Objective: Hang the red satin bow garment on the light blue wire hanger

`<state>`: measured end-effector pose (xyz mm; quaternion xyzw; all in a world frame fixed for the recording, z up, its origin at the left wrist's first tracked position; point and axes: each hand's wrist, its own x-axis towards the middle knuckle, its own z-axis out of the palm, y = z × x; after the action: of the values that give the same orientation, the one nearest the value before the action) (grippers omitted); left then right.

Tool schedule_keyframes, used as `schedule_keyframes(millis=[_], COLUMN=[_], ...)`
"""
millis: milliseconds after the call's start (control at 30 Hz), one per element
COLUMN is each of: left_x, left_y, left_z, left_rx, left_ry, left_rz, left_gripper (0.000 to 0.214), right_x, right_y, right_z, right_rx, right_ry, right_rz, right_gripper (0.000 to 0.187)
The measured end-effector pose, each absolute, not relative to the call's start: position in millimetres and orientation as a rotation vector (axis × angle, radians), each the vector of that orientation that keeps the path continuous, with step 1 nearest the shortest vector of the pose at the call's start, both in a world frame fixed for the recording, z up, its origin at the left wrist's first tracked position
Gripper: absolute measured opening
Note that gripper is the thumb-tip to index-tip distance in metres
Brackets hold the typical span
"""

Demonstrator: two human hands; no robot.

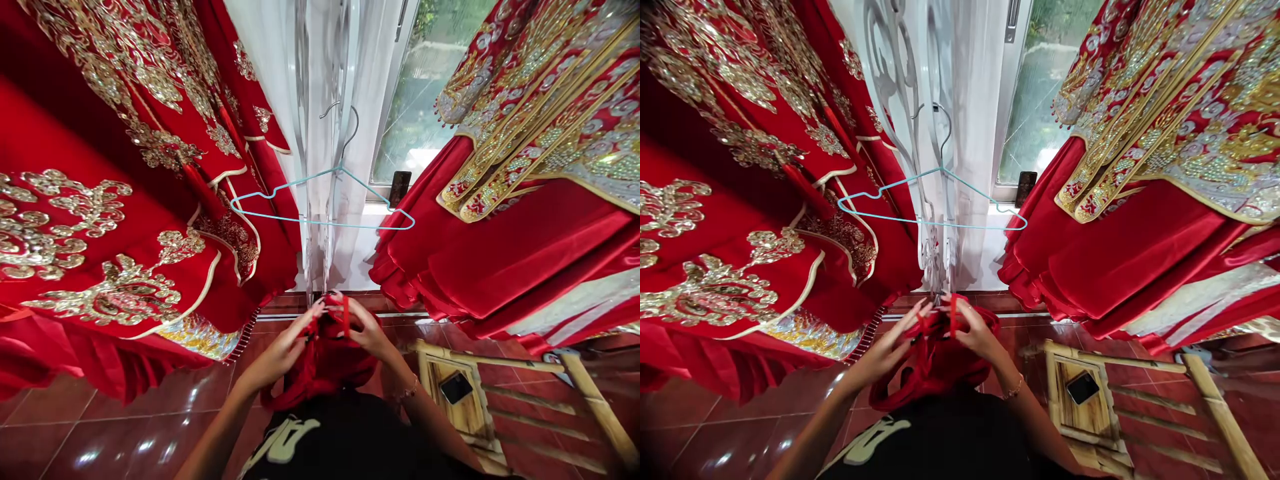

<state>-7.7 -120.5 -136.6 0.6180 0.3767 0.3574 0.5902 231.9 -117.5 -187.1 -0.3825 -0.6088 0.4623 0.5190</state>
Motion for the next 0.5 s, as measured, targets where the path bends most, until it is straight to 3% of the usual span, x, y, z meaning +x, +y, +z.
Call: schedule_keyframes(millis=[200,500], left_x=[-63,-91], left_y=[-104,-59], left_z=[-192,-225], left_rx=[1.547,2.097], left_ry=[1.132,0.923], left_rz=[1.185,1.759], left_gripper=[0.04,0.07], right_x=[293,341], right_y=[-112,-97], right_z=[-175,-127], right_rx=[-0.943,-0.955], right_ry=[-1.26,-1.262], right_rz=[0.93,0.552], right_gripper=[0.07,0.064])
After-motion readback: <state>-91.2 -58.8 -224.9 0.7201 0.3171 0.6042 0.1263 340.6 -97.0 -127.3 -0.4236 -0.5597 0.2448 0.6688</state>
